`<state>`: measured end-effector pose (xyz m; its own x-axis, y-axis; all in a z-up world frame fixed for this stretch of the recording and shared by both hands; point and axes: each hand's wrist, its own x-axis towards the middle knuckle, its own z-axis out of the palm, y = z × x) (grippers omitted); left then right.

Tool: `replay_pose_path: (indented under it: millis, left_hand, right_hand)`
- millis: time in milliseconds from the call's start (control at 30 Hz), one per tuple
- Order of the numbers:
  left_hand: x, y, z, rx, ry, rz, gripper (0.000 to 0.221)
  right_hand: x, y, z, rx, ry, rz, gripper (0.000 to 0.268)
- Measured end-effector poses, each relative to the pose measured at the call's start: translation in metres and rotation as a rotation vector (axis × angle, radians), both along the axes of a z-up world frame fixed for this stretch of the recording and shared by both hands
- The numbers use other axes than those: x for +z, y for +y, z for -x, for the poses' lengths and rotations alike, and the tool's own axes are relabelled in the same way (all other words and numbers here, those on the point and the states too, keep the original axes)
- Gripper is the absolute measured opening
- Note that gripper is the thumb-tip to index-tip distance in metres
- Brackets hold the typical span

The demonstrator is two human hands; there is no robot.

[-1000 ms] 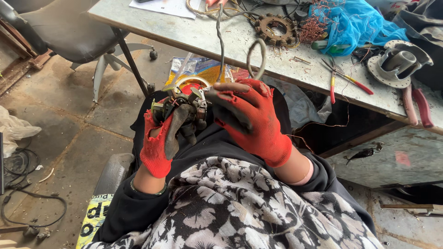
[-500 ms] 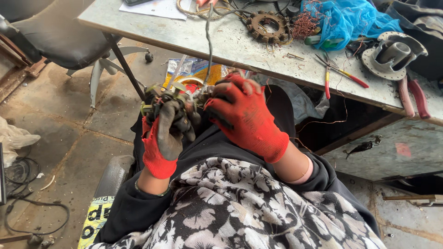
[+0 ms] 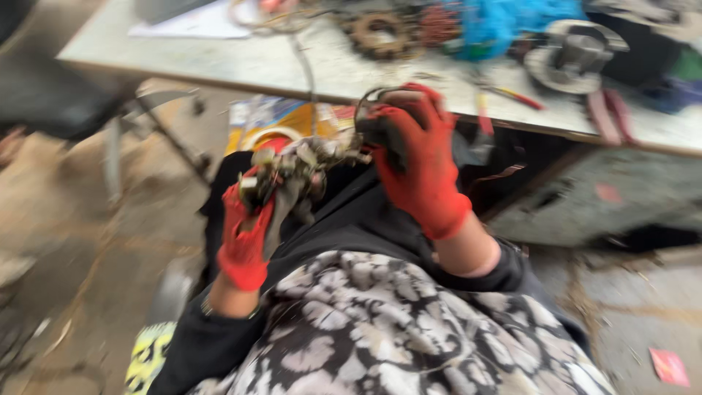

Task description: The person works on a bundle of wires and small mechanical parts by hand, twisting wires together and checking the connections. They handle the wiring harness and small components while seated at a workbench.

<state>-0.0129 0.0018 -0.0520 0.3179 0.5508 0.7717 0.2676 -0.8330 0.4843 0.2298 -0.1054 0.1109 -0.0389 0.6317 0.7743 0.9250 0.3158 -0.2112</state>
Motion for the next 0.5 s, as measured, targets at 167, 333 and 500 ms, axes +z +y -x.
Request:
replay_pose_path:
  millis: [167, 333, 500]
  left_hand:
    - [-0.004, 0.003, -0.002, -1.035, -0.492, 0.876, 0.06]
    - [0.012, 0.007, -0.037, -1.224, -0.436, 1.401, 0.069]
    - [0.065, -0.007, -0.051, -1.672, -0.443, 1.627, 0.074]
  right_hand:
    - [-0.006, -0.012, 0.005, 0.0, -0.042, -0.054, 0.046]
    - [-0.007, -0.027, 0.006, -0.002, -0.099, -0.169, 0.042]
    - [-0.006, -0.041, -0.004, -0.006, -0.068, -0.234, 0.04]
